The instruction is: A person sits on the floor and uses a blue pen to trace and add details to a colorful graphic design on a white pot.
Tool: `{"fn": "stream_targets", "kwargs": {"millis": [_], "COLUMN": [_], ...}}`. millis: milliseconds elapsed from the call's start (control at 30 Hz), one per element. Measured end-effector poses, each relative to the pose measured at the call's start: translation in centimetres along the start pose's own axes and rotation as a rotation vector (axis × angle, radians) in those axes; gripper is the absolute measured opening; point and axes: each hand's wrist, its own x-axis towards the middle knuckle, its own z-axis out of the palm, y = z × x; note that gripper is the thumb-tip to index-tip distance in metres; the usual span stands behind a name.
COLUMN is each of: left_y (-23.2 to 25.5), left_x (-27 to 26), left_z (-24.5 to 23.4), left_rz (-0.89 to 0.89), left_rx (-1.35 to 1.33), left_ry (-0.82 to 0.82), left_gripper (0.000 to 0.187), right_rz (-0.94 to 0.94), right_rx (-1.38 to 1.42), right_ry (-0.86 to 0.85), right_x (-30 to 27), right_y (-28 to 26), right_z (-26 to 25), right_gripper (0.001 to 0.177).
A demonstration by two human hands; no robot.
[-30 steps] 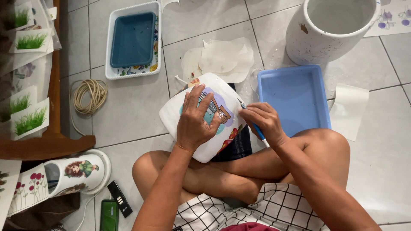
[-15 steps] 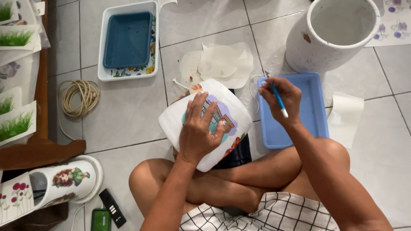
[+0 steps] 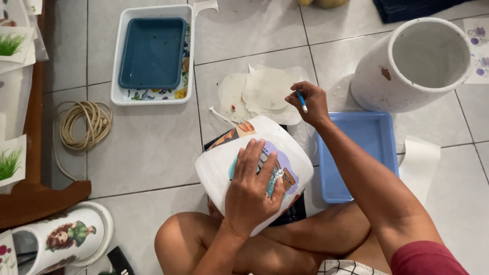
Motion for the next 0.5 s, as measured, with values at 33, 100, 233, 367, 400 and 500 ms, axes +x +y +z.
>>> {"fn": "stream_targets", "kwargs": {"millis": [33, 100, 233, 367, 400, 500], "left_y": [0.0, 0.1, 0.1, 0.1, 0.0, 0.1], "left_x": [0.1, 0.0, 0.1, 0.2, 0.3, 0.4], "left_z": [0.0, -0.1, 0.0, 0.0, 0.0, -0.1], "left_rz": [-0.001, -0.014, -0.022, -0.030, -0.030, -0.039], "left_rx": [0.000, -0.025, -0.022, -0.017, -0.012, -0.017], "left_ry": [0.001, -0.007, 0.008, 0.001, -0.003, -0.004], "left_gripper": [0.036, 0.036, 0.034, 0.034, 0.035, 0.034], "right_rz": [-0.001, 0.012, 0.251, 0.229, 0.138, 0.194], "right_rx": [-0.001, -0.077, 0.007, 0.029, 0.027, 0.006], "right_ry": [-0.001, -0.054, -0.080, -0.142, -0.166, -0.211], "right_x": [0.3, 0.8, 2.0, 2.6, 2.7, 3.4], "right_y": [-0.3, -0.9, -2.6, -2.7, -2.5, -2.2], "right_z": [0.0, -0.1, -0.1, -0.6, -0.8, -0.5], "right_gripper": [0.022, 0.015, 0.005, 0.008, 0.011, 0.032]}}
